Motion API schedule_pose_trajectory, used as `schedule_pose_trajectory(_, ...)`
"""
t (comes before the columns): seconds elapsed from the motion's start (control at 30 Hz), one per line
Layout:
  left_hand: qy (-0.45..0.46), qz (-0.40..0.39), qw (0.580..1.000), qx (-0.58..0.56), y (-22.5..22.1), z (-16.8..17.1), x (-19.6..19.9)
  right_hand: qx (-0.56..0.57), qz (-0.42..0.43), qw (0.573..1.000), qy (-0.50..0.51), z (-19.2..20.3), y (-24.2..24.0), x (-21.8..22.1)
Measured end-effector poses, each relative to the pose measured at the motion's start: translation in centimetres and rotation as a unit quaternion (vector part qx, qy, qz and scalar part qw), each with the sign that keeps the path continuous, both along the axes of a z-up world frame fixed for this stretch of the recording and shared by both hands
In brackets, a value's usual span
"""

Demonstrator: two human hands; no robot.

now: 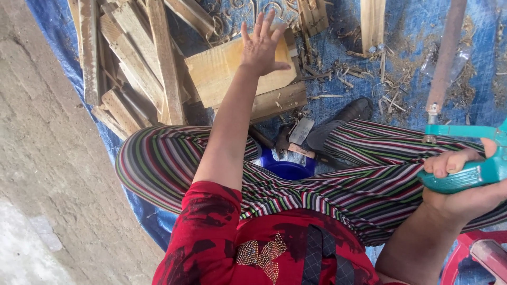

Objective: A person is sitting on a blue tarp on the floor, using a hacksaw to cut a thin wooden board.

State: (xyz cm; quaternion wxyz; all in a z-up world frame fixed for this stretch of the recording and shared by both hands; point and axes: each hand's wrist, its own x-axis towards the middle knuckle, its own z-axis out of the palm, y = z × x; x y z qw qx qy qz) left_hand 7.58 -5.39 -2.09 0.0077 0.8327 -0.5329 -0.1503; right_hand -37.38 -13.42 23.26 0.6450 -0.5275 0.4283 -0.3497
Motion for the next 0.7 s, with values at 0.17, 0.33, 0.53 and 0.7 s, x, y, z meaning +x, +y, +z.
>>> schedule_pose_trajectory(0.17, 0.072, 0.120, 0.989, 0.051, 0.7, -1.2, 3.5, -0.044, -0.021, 0.998, 0.044, -0.4, 0.5, -0.3)
schedule_pose_trajectory(0.33, 0.121, 0.162, 0.979, 0.007, 0.9, -3.7, 5.6, -0.042, -0.019, 0.998, 0.043, -1.1, 0.1, -1.3)
schedule_pose_trajectory(0.53, 0.146, 0.078, 0.983, -0.078, 0.6, -5.2, 7.9, -0.051, -0.010, 0.997, 0.050, -0.3, 0.4, -0.3)
schedule_pose_trajectory(0.7, 0.192, 0.037, 0.979, 0.065, 0.3, -0.1, 7.9, -0.035, -0.003, 0.999, 0.028, -0.8, 0.1, -1.1)
